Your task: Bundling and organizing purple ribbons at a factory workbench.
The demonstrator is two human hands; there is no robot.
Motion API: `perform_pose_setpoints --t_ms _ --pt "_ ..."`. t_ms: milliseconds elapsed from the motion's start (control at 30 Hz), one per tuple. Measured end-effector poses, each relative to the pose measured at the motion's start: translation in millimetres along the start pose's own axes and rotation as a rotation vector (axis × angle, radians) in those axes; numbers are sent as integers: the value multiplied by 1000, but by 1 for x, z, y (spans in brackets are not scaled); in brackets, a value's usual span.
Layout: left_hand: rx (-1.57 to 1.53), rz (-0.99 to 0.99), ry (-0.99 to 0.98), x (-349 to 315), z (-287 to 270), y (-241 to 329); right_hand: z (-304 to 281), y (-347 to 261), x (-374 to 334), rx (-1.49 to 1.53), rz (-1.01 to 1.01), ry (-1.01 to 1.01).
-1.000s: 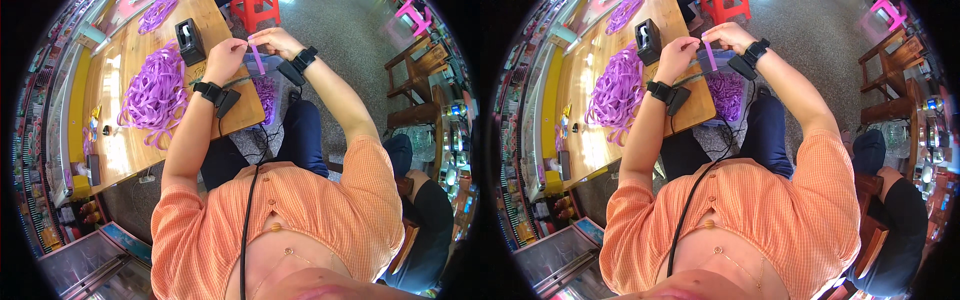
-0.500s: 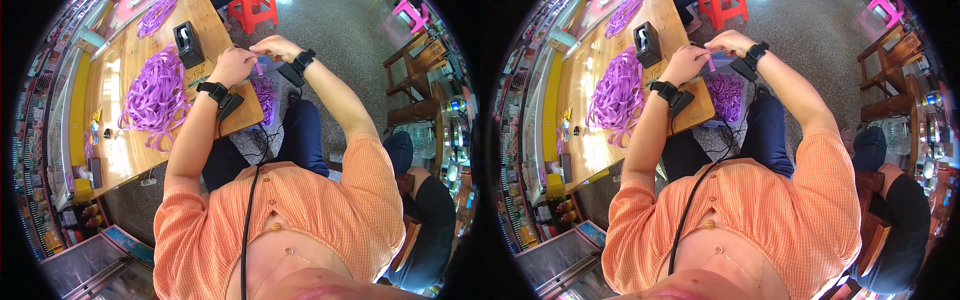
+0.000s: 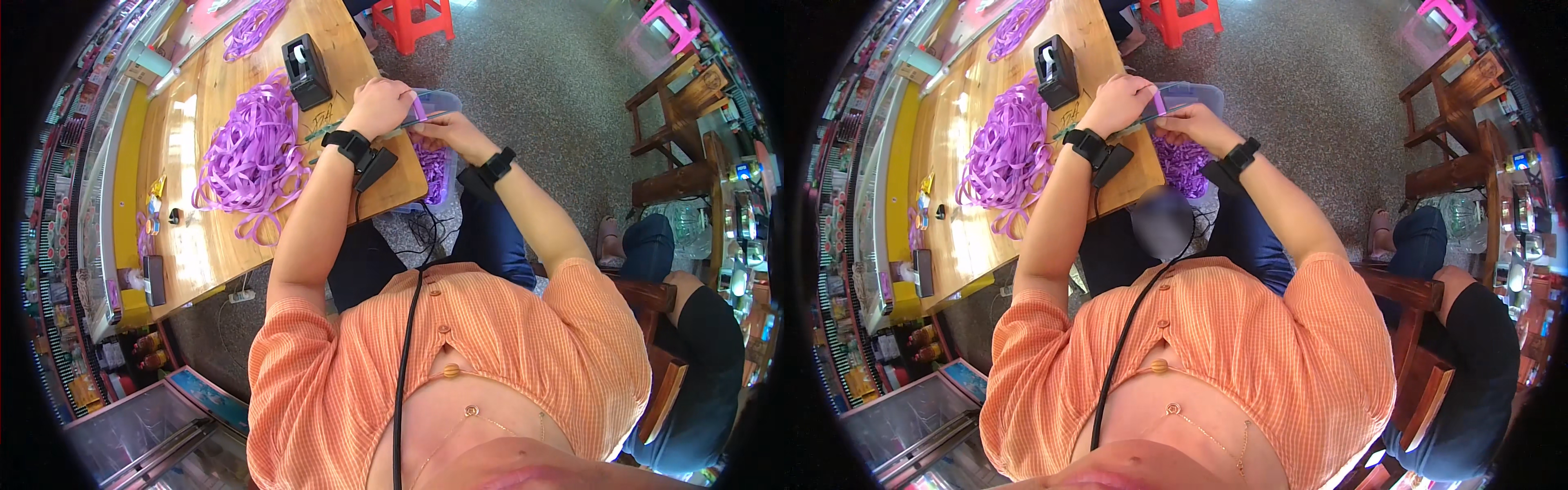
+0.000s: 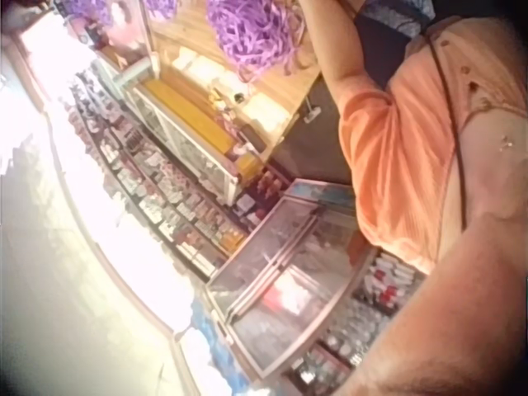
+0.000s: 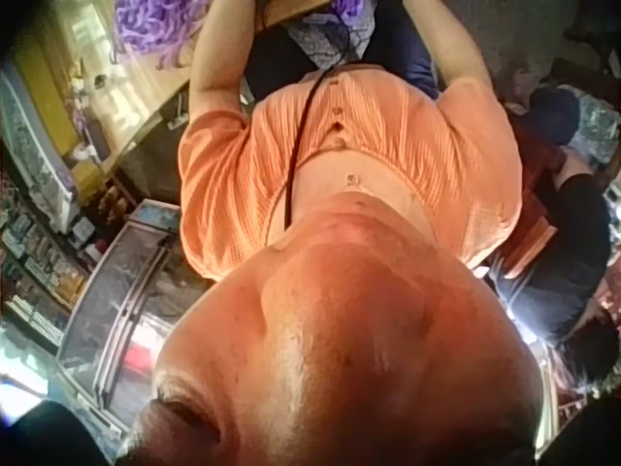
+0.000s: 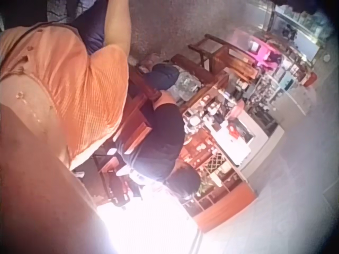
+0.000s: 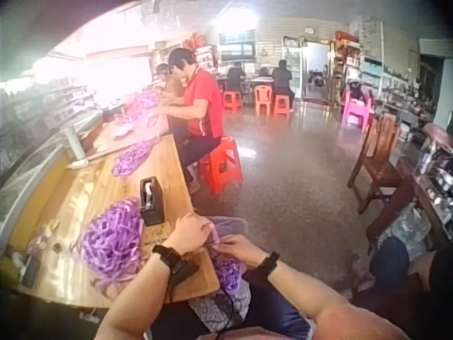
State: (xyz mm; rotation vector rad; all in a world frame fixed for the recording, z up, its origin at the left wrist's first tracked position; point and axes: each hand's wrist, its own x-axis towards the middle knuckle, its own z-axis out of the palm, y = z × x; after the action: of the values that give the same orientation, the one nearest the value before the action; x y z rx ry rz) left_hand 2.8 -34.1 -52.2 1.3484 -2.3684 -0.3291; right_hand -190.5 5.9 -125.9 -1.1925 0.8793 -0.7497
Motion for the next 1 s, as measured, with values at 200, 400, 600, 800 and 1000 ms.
perform_pose_setpoints --t_ms 200,400,600,800,1000 --pt "-46 1 17 -4 -4 1 13 -3 -14 37 -44 143" --pt "-120 40 101 -17 -15 14 21 -11 -23 156 -76 172" --pt "-633 -499 -465 -23 -40 31 25 -16 -27 245 -42 174" --pt "-923 -525 -554 -26 -34 30 28 -30 -34 237 17 175" --pt "-896 -501 -566 -31 -32 26 26 -113 -24 -64 -132 102"
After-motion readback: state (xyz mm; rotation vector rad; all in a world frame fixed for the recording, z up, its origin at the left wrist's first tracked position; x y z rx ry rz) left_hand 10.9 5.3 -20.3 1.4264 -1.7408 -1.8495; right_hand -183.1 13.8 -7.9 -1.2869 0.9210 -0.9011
